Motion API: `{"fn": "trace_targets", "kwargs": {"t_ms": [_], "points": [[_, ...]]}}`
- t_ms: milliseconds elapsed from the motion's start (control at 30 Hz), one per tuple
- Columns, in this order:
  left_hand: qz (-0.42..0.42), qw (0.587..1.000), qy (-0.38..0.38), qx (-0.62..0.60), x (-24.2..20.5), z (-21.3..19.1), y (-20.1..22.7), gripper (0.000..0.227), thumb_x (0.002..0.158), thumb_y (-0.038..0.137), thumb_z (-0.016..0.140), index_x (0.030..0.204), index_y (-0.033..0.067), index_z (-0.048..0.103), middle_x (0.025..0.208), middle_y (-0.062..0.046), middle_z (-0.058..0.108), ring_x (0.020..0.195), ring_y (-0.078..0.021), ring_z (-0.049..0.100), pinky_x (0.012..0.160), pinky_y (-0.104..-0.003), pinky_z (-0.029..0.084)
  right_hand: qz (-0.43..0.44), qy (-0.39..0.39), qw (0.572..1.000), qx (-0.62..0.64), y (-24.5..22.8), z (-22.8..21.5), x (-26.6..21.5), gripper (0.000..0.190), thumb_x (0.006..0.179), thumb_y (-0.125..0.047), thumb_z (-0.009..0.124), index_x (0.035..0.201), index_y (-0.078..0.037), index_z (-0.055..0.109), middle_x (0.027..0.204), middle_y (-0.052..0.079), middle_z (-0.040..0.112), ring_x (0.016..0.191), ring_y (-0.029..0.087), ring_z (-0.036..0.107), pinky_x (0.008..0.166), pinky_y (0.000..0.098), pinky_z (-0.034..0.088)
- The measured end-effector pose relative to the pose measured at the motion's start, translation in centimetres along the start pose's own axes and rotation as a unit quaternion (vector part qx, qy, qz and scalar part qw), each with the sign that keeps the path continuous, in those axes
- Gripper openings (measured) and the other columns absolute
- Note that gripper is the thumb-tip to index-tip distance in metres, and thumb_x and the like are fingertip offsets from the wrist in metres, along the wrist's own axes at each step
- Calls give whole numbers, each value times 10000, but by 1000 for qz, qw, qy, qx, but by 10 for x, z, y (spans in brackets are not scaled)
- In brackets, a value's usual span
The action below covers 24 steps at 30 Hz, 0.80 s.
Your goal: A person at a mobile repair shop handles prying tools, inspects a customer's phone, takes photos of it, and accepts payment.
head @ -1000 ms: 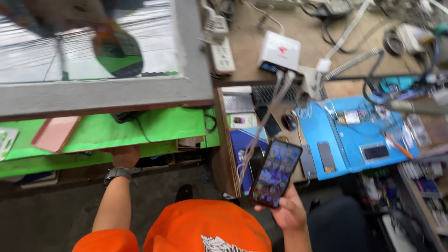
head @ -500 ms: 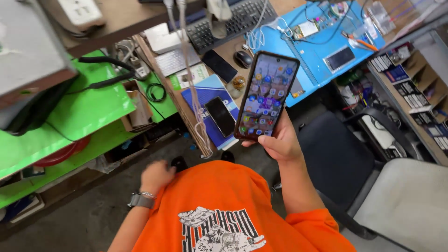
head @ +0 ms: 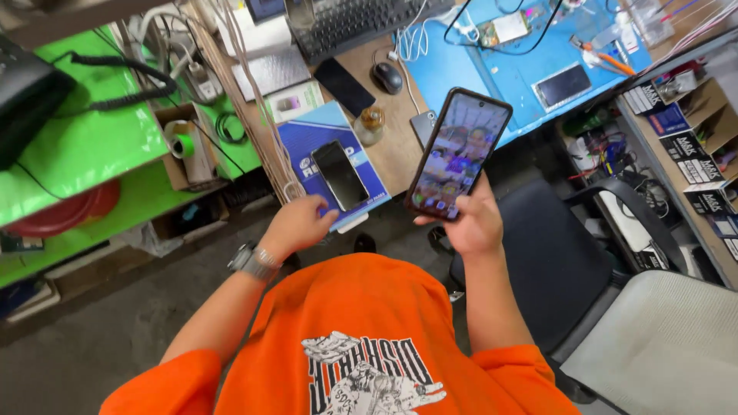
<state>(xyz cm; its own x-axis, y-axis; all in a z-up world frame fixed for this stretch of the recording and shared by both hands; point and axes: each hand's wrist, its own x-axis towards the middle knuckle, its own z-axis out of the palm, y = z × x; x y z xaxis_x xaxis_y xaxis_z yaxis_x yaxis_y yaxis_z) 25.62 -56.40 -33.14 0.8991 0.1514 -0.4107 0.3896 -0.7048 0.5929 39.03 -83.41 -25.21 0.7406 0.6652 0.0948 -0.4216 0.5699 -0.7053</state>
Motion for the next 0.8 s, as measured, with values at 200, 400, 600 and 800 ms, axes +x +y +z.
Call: {"fn": "trace_targets", "kwargs": {"t_ms": [200,400,600,800], "points": [[-236,968,62,62,133,88,-15,973,903,747,473,1485,-32,430,1254,-237,656,1105,-372,715,998,-563,508,110,172,977,-57,15,-93,-19,475,837,-181,608,1299,-191,500,1133,213,730,864,449,749,544,647,655],[-330,931,157,20,164,108,-5,1307,807,751,674,1576,-129,88,1334,-347,448,1039,-516,661,806,-578,604,227,213,948,-65,60,-117,-78,475,827,-203,588,1300,-216,540,1116,171,734,881,398,754,545,608,673],[-368,913,175,-36,195,110,-22,1481,684,730,838,1585,-123,28,1649,-291,164,1390,-443,413,1148,-457,397,367,323,869,-70,78,-125,-76,613,846,-212,551,1457,-159,557,1243,255,678,982,448,653,482,498,544],[-403,899,89,-146,137,74,4,1397,682,676,841,1597,-52,75,1546,-186,302,1349,-382,482,1069,-388,516,421,363,830,-28,82,-144,-26,591,893,-95,572,1478,-20,525,1283,293,624,1164,481,591,1019,591,457]]}}
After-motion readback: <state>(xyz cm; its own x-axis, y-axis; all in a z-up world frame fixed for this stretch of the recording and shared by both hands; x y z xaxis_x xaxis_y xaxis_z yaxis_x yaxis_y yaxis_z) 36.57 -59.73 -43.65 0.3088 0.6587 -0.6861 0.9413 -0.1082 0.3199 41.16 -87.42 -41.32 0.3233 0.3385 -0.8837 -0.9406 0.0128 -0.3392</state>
